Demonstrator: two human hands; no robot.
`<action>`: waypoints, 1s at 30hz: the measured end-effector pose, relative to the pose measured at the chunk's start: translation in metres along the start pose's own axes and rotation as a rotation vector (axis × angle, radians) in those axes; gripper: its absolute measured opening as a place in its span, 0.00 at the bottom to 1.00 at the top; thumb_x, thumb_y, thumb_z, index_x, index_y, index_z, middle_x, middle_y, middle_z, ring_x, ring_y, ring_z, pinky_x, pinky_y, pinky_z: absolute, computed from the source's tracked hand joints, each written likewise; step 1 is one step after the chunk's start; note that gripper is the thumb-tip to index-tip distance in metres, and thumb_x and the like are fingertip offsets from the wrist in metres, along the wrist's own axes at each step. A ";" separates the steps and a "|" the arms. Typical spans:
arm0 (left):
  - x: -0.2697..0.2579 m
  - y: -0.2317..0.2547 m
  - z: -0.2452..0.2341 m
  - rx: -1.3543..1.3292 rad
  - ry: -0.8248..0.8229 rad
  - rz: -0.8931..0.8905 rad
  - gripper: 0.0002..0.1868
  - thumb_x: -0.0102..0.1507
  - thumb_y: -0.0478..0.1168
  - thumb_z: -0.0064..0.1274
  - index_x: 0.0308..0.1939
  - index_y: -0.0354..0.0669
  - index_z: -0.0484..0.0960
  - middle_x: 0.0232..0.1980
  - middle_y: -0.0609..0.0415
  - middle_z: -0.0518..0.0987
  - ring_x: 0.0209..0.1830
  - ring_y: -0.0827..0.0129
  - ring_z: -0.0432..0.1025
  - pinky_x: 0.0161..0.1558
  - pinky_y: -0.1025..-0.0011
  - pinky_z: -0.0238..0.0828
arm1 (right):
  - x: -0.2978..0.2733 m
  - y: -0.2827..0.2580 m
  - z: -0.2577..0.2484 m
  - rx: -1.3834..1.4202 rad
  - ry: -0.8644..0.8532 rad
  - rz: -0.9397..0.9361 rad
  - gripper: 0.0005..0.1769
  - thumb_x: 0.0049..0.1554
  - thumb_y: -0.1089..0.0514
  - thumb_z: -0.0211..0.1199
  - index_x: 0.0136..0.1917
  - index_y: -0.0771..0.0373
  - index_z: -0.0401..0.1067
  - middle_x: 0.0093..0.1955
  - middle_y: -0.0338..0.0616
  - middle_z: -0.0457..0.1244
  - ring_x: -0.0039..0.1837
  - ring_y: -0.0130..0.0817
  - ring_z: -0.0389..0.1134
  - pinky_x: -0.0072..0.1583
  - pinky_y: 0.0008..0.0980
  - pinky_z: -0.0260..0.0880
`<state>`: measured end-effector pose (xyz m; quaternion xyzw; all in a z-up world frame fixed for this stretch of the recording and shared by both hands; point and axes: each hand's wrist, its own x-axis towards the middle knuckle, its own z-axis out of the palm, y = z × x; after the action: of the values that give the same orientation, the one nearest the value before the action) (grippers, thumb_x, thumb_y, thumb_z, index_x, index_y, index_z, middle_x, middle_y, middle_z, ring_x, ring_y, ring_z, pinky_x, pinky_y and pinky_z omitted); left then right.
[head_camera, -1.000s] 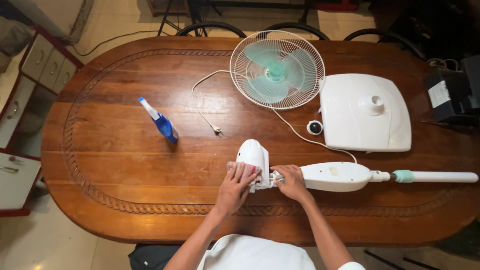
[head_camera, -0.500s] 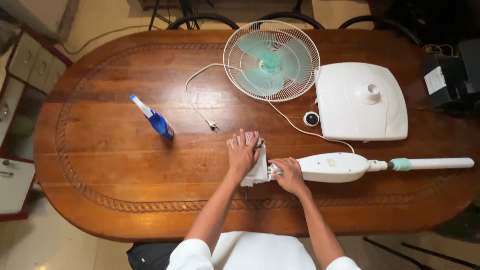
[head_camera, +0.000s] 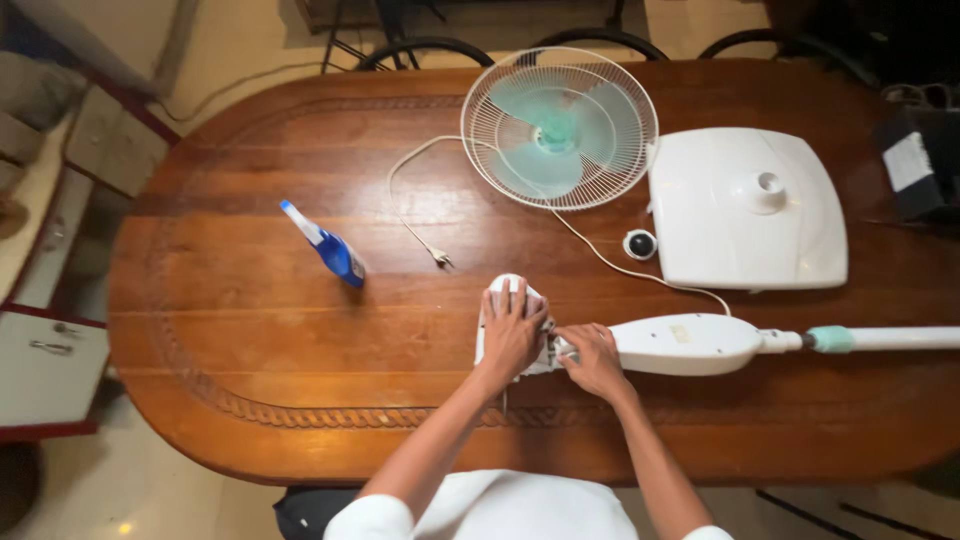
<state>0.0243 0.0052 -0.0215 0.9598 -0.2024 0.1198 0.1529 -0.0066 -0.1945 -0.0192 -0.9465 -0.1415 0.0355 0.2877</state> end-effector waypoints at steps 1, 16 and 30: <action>0.014 -0.006 0.004 0.027 0.046 -0.019 0.26 0.60 0.48 0.55 0.64 0.54 0.78 0.77 0.32 0.60 0.77 0.31 0.50 0.70 0.28 0.39 | 0.005 -0.002 0.002 0.020 0.010 -0.027 0.29 0.47 0.57 0.72 0.63 0.53 0.74 0.62 0.42 0.67 0.69 0.41 0.62 0.74 0.47 0.47; -0.039 0.041 -0.012 0.047 -0.299 -0.078 0.25 0.70 0.51 0.47 0.68 0.44 0.74 0.75 0.34 0.61 0.77 0.35 0.51 0.72 0.27 0.37 | -0.001 -0.004 -0.005 0.038 0.044 -0.045 0.33 0.49 0.58 0.71 0.68 0.53 0.69 0.59 0.45 0.67 0.67 0.43 0.64 0.74 0.46 0.49; -0.011 0.030 0.005 0.092 0.123 -0.070 0.30 0.62 0.49 0.55 0.69 0.49 0.76 0.81 0.33 0.54 0.82 0.38 0.46 0.73 0.29 0.34 | -0.003 -0.005 -0.005 0.027 0.030 -0.013 0.45 0.48 0.58 0.72 0.76 0.55 0.59 0.75 0.47 0.59 0.73 0.44 0.59 0.76 0.48 0.46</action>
<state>0.0029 -0.0186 -0.0224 0.9632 -0.1530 0.1822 0.1248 -0.0104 -0.1942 -0.0128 -0.9420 -0.1427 0.0214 0.3030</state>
